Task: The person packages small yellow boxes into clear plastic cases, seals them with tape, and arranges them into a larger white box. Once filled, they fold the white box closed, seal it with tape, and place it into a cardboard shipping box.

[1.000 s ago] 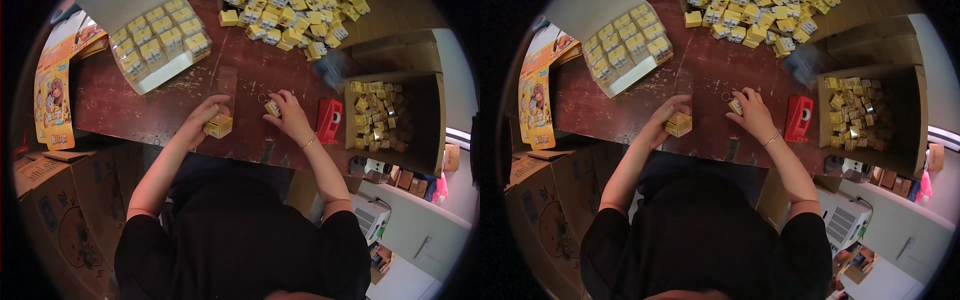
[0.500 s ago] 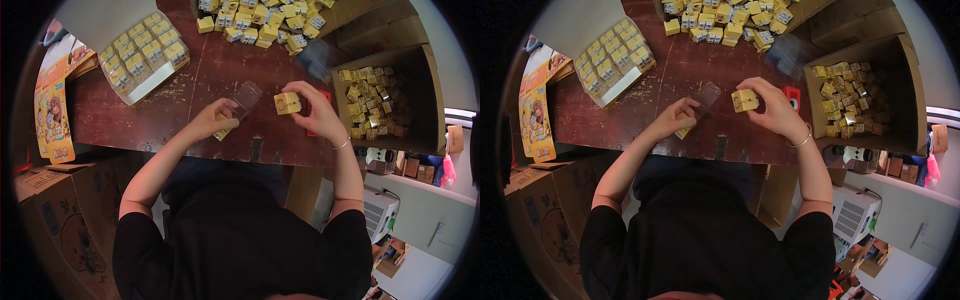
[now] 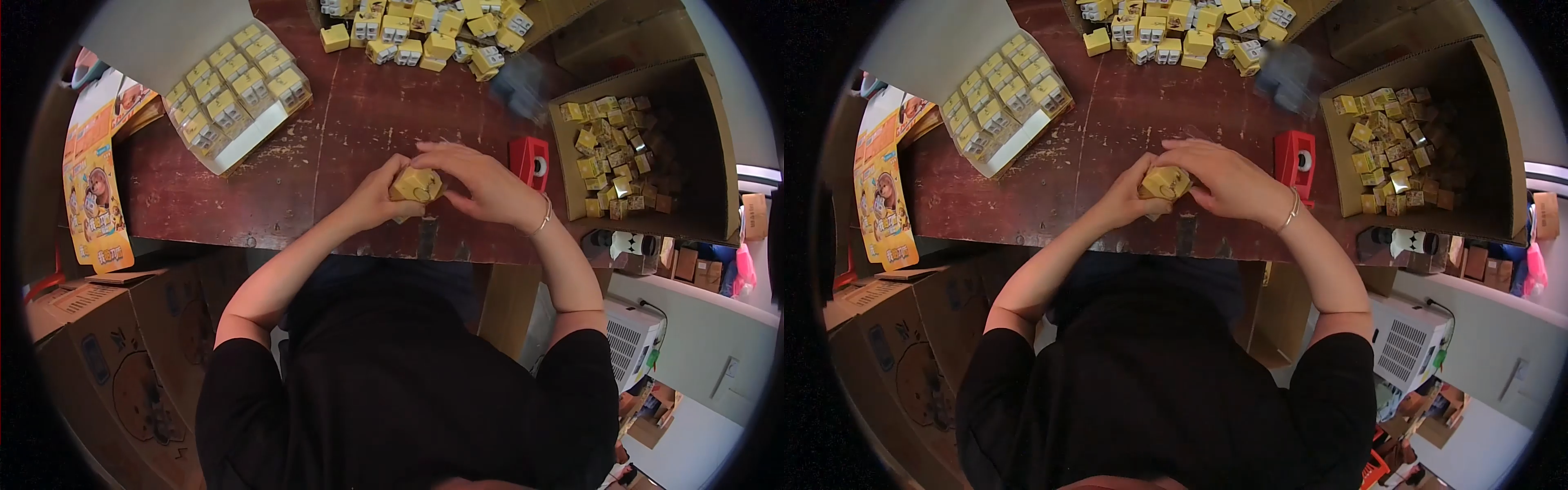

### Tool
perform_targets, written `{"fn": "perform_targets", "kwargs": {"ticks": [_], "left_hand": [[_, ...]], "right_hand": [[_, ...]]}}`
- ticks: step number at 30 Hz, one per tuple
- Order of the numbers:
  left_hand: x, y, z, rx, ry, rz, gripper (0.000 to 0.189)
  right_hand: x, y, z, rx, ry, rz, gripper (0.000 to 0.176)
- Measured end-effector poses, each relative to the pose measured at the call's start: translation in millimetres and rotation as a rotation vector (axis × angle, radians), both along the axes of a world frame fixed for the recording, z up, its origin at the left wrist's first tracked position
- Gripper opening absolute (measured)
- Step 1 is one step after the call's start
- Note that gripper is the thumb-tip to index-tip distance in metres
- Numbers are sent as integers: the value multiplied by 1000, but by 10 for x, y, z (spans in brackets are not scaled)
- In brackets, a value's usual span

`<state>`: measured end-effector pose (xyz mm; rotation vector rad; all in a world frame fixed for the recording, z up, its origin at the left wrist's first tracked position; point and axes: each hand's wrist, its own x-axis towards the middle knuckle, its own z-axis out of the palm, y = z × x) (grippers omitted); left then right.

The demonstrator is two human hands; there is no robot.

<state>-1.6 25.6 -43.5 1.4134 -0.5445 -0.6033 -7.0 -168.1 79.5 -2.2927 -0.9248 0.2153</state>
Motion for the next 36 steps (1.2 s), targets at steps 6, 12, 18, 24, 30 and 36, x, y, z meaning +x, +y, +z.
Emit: {"fn": "perform_targets", "kwargs": {"ticks": [6,12,18,24,30,36], "left_hand": [[-176,-88,-233,-61,-112,141,63],[-236,-128,-156,-312,273,107,54],[-253,-134,50,-72,-332,294,44],[-250,-182,93,-118,-95,403,35],[-264,-248,242,-111,-294,267,29],[-273,-349,268,-157,-294,353,21]], "right_hand": [[-418,-147,-784,600,577,-688,9],[-462,35,-1082,749,961,-699,14],[-369,-28,-1108,874,974,-707,11],[-661,404,-1098,531,215,-670,94],[-768,316,-915,519,238,-779,88],[-823,299,-881,487,205,-824,86]]}}
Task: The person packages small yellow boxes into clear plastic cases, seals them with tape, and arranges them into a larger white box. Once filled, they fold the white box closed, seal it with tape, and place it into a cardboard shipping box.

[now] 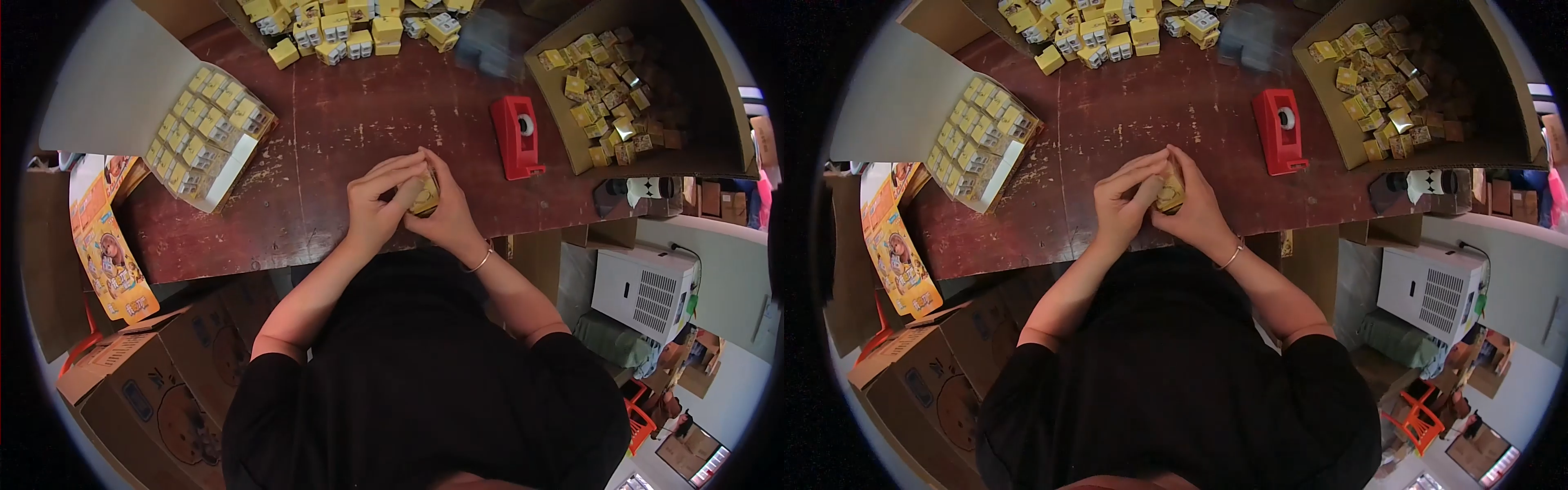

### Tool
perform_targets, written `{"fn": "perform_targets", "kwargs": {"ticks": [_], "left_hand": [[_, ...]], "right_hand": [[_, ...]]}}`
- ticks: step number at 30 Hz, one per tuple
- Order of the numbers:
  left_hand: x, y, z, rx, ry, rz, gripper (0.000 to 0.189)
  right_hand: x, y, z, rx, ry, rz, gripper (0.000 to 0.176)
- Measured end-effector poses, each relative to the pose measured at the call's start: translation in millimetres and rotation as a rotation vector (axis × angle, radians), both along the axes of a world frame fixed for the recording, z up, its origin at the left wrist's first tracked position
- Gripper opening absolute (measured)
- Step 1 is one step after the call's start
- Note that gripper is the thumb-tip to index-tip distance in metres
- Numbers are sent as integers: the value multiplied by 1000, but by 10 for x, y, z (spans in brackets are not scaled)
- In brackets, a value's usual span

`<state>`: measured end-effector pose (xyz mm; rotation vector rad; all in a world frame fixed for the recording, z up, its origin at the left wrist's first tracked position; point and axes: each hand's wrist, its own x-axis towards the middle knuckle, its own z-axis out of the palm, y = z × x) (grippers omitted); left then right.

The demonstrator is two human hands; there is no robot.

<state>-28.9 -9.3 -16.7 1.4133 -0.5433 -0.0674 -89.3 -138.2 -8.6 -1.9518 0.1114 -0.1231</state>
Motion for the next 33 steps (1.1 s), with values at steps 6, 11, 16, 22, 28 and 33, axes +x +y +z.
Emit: {"fn": "perform_targets", "kwargs": {"ticks": [6,11,16,22,28,33], "left_hand": [[51,41,143,-1,214,-129,18],[84,29,129,168,-218,-126,24],[10,-50,36,221,-510,-63,33],[-171,-232,-132,-138,546,-299,63],[20,-119,-322,373,84,-173,58],[121,-222,-258,384,84,-301,53]], "right_hand": [[-67,-58,66,65,15,8,85],[-128,-81,28,112,-16,-11,85],[-181,-113,-42,158,2,-19,86],[-304,-444,-17,-28,-50,-51,83],[-525,-1522,-465,-345,-99,-608,74],[-219,-1395,-532,-275,-129,-594,65]]}}
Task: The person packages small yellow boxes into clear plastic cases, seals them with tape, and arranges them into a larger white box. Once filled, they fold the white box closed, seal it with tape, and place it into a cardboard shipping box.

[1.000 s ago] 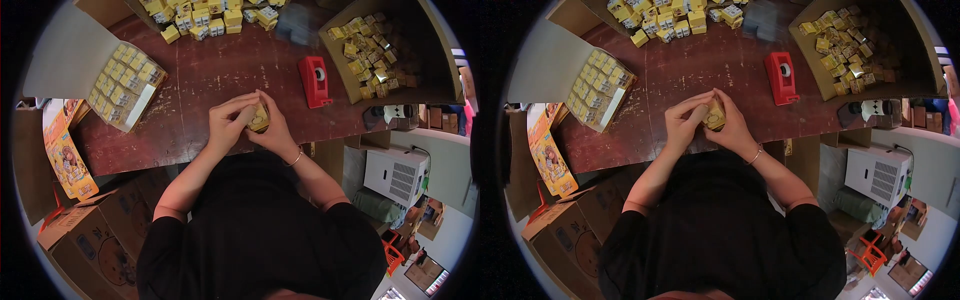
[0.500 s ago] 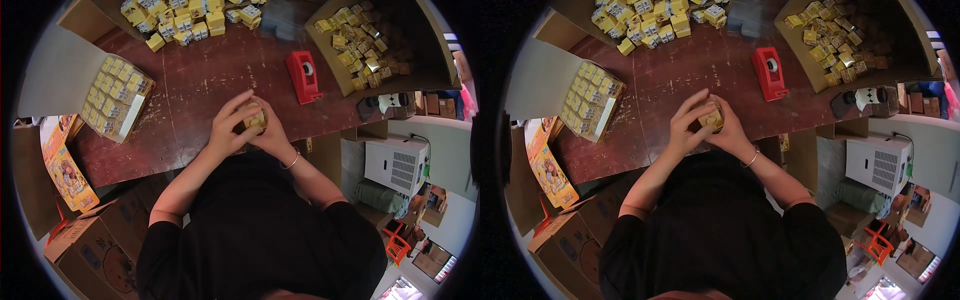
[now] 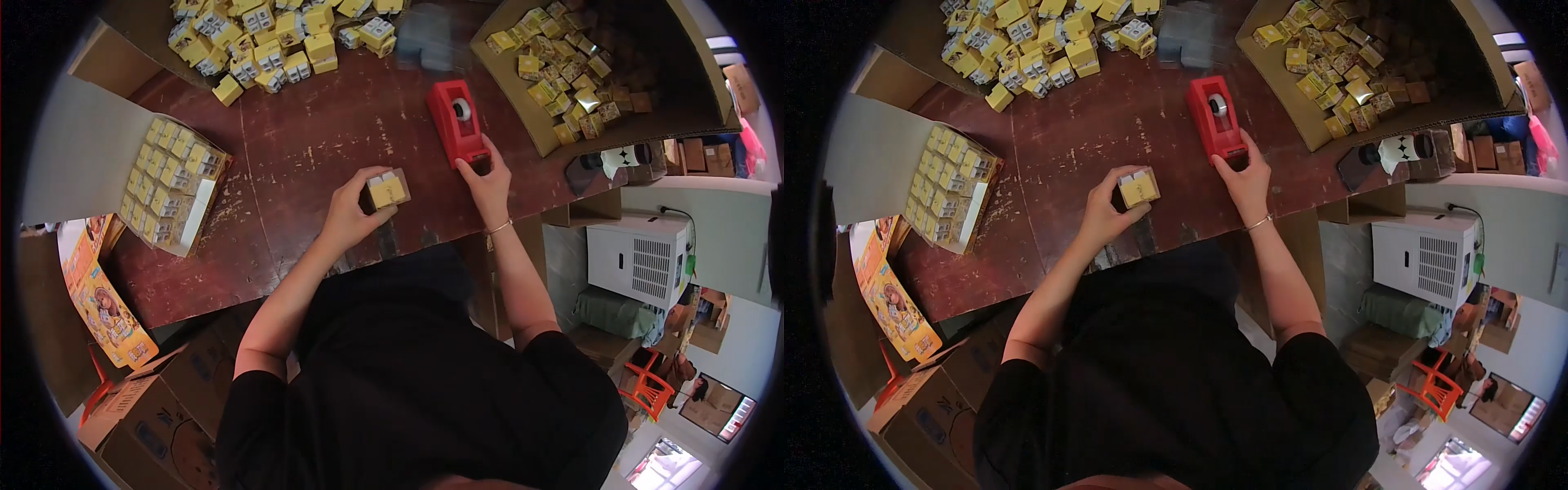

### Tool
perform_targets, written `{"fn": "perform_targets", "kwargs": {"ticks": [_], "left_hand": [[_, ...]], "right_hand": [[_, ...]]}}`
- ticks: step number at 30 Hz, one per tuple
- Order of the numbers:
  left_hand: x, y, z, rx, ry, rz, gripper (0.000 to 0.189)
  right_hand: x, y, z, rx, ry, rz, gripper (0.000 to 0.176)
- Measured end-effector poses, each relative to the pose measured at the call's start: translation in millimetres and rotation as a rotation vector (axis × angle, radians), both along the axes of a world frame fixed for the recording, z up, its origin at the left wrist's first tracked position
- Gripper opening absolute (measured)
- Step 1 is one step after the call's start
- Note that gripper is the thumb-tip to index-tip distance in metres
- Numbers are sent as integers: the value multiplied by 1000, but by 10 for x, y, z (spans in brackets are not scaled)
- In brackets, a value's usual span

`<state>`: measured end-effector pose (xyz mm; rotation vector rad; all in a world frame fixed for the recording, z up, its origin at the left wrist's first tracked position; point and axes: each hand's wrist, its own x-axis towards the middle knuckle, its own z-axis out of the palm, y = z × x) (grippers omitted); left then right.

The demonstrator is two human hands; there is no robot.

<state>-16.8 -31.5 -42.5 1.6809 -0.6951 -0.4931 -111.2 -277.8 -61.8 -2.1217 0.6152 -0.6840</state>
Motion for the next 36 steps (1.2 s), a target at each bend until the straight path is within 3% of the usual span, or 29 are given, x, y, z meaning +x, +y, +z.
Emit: {"fn": "perform_targets", "kwargs": {"ticks": [5,7,8,10,14,16,20,22,23,27,29,31,36], "left_hand": [[192,-326,-105,-131,-124,-137,53],[311,-489,-122,-136,-180,-242,53],[348,-535,-133,-137,-184,-238,53],[394,-610,-143,-184,-146,-321,51],[423,-640,-162,-166,-66,-348,51],[434,-647,-160,-164,-63,-333,52],[428,-659,-195,-212,-61,-324,52],[416,-669,-210,-206,-85,-303,52],[409,-672,-213,-207,-82,-310,52],[357,-606,-160,-208,-37,-221,53],[282,-554,-111,-225,12,-150,54],[238,-501,-26,-8,-221,101,55],[192,-476,25,-39,-497,151,56]], "right_hand": [[449,251,80,41,9,82,59],[581,216,-3,233,-230,181,48],[608,145,-60,231,-233,185,48],[623,-11,-97,376,-144,224,29],[684,-82,79,230,-52,307,16],[661,7,257,104,-60,178,12],[442,117,376,151,-88,102,15],[371,159,249,725,71,82,16],[369,104,144,533,162,51,18],[200,34,76,411,97,86,18],[12,152,345,966,34,142,17],[-58,301,496,1026,44,188,16],[13,544,499,1106,75,299,14]]}}
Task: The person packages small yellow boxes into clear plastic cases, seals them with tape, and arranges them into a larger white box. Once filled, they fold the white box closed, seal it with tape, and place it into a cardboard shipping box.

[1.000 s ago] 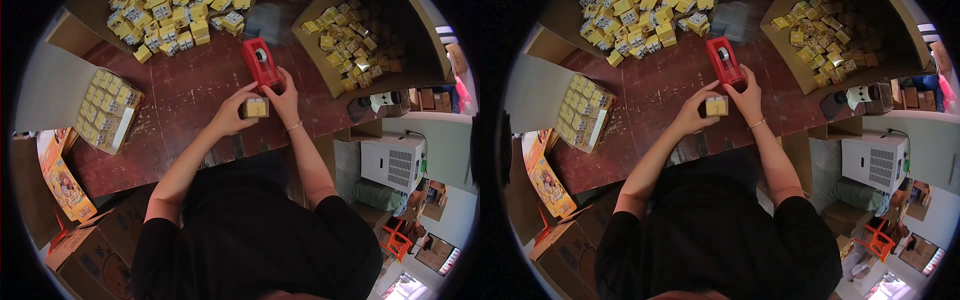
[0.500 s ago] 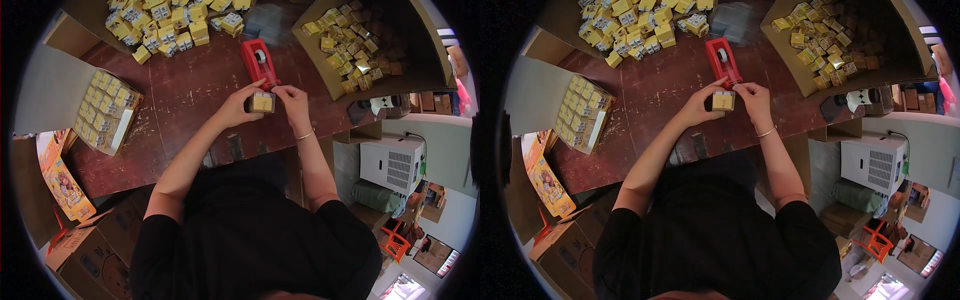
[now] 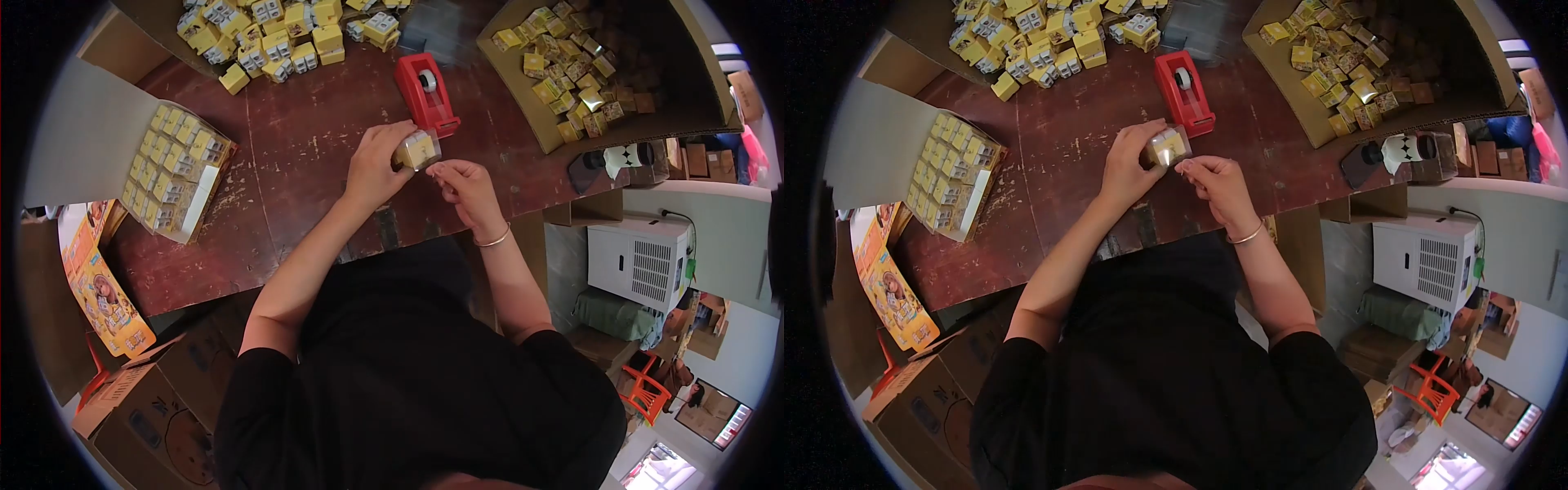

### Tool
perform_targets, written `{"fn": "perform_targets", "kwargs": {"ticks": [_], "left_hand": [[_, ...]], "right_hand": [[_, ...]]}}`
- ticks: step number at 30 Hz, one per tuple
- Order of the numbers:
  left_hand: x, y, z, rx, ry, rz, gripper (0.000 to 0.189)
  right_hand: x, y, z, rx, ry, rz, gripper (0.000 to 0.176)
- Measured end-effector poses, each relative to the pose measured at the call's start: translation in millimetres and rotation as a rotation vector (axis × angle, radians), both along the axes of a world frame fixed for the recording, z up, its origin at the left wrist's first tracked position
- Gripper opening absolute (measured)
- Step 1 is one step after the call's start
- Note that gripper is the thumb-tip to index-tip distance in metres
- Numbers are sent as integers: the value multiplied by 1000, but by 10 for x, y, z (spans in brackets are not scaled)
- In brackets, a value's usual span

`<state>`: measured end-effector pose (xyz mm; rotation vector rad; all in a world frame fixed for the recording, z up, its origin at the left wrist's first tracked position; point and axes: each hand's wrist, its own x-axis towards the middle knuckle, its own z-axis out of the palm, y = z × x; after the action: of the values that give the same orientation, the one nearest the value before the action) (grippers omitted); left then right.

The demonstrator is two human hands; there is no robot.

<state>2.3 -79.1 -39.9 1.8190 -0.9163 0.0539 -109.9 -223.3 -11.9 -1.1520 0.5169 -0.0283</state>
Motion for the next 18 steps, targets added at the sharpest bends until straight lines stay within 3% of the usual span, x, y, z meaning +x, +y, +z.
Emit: {"fn": "perform_targets", "kwargs": {"ticks": [6,8,9,11,12,13,14,15,17,18], "left_hand": [[-19,78,5,-17,-181,46,55],[-17,143,1,-23,-194,38,55],[-29,201,57,35,-69,-7,54],[-64,256,100,91,59,-44,53],[-88,271,101,34,344,-165,56],[-97,275,104,-25,628,-285,59],[-71,290,115,-24,627,-284,59],[-32,326,127,-5,619,-339,66],[-18,360,114,16,613,-389,73],[-48,361,77,-273,796,-392,77]], "right_hand": [[96,47,-128,80,119,55,16],[125,20,-70,-43,225,225,23],[138,60,-138,-42,224,227,23],[166,166,-332,-409,-189,-43,30],[170,187,-301,-408,-186,-41,30],[182,198,-248,-592,-212,21,32],[200,209,-196,-776,-238,82,34],[199,218,-166,-771,-239,83,34],[175,215,-102,-416,-84,104,41],[165,209,-50,-414,-85,107,41]]}}
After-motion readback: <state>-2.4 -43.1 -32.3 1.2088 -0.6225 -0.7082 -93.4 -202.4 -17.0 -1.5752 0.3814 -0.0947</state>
